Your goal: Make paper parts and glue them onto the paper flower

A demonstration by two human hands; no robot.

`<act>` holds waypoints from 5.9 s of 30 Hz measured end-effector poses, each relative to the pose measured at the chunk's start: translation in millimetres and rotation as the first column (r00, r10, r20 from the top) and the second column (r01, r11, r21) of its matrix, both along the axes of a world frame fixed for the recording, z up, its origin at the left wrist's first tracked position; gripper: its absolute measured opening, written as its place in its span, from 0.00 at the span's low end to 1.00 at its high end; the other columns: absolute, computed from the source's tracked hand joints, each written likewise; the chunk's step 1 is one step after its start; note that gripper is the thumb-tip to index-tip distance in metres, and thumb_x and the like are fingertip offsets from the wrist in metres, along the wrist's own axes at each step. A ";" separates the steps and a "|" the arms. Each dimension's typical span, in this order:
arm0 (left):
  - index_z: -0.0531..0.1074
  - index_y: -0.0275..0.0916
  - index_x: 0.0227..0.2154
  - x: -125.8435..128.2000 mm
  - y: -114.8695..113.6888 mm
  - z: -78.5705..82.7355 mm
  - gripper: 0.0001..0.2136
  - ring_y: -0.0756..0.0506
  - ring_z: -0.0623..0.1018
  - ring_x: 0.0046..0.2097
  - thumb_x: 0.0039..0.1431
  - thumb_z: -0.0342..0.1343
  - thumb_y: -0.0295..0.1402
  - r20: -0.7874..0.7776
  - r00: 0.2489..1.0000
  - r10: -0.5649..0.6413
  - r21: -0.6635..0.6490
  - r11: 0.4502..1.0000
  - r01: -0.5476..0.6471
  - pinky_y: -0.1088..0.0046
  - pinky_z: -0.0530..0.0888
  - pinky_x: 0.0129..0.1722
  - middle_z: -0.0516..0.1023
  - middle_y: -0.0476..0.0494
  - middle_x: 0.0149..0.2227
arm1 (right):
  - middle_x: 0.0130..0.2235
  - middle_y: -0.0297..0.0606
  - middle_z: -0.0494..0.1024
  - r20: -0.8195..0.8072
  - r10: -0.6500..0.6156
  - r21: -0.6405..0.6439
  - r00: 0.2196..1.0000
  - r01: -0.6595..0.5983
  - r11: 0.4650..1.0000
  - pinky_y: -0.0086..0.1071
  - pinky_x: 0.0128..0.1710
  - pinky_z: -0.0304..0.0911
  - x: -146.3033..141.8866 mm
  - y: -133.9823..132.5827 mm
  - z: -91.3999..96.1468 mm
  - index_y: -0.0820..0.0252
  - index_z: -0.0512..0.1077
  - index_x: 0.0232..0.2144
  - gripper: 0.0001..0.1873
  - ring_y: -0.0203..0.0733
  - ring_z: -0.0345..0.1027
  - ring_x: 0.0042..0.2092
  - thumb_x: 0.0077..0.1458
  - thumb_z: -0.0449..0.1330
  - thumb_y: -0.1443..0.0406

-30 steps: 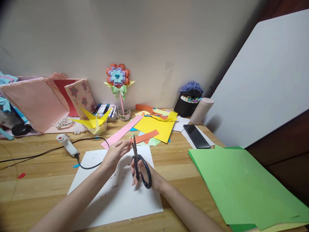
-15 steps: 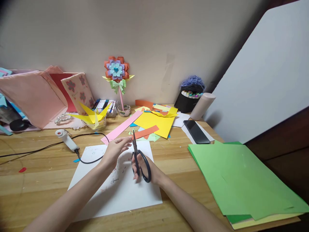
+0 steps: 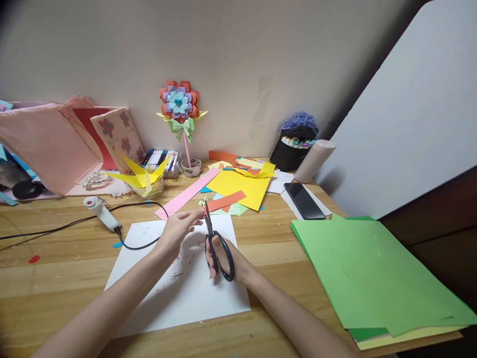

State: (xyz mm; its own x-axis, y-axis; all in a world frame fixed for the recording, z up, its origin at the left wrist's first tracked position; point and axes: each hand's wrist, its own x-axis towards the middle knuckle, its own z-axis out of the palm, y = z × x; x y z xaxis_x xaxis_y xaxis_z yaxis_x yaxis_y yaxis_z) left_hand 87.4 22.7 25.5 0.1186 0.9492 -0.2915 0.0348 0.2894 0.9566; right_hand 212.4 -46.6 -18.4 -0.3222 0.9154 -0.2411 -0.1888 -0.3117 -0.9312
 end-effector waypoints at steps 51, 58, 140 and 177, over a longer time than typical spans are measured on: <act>0.76 0.32 0.29 -30.1 31.1 16.6 0.18 0.49 0.76 0.33 0.35 0.67 0.39 0.095 0.961 -0.258 -0.073 0.961 0.265 0.73 0.71 0.40 0.77 0.43 0.29 | 0.18 0.25 0.60 0.004 0.138 0.079 0.990 -0.138 0.987 0.24 0.16 0.57 11.5 0.1 0.7 0.60 0.58 0.30 0.36 0.27 0.55 0.15 0.39 0.45 0.33; 0.77 0.31 0.27 -33.3 31.9 22.6 0.17 0.48 0.76 0.33 0.34 0.68 0.39 0.034 0.958 -0.284 -0.089 0.954 0.285 0.73 0.72 0.37 0.78 0.42 0.27 | 0.20 0.25 0.60 0.078 0.150 0.129 0.986 -0.159 0.979 0.23 0.16 0.56 13.2 -1.5 5.5 0.60 0.58 0.31 0.34 0.27 0.55 0.16 0.42 0.45 0.35; 0.74 0.31 0.22 -45.6 33.4 35.0 0.14 0.50 0.75 0.29 0.36 0.66 0.38 0.006 0.878 -0.479 -0.174 0.864 0.472 0.69 0.72 0.42 0.75 0.43 0.24 | 0.17 0.23 0.60 -0.055 0.281 0.026 0.958 -0.280 0.960 0.22 0.12 0.58 27.8 3.3 -10.7 0.61 0.59 0.29 0.35 0.25 0.53 0.13 0.37 0.50 0.35; 0.73 0.30 0.23 -54.2 41.2 25.2 0.15 0.49 0.76 0.30 0.40 0.64 0.39 -0.012 0.852 -0.523 -0.178 0.840 0.513 0.70 0.72 0.39 0.76 0.43 0.26 | 0.18 0.24 0.58 0.134 0.215 0.101 0.967 -0.229 0.968 0.19 0.08 0.50 21.9 -0.9 5.3 0.60 0.58 0.27 0.31 0.24 0.51 0.12 0.42 0.50 0.37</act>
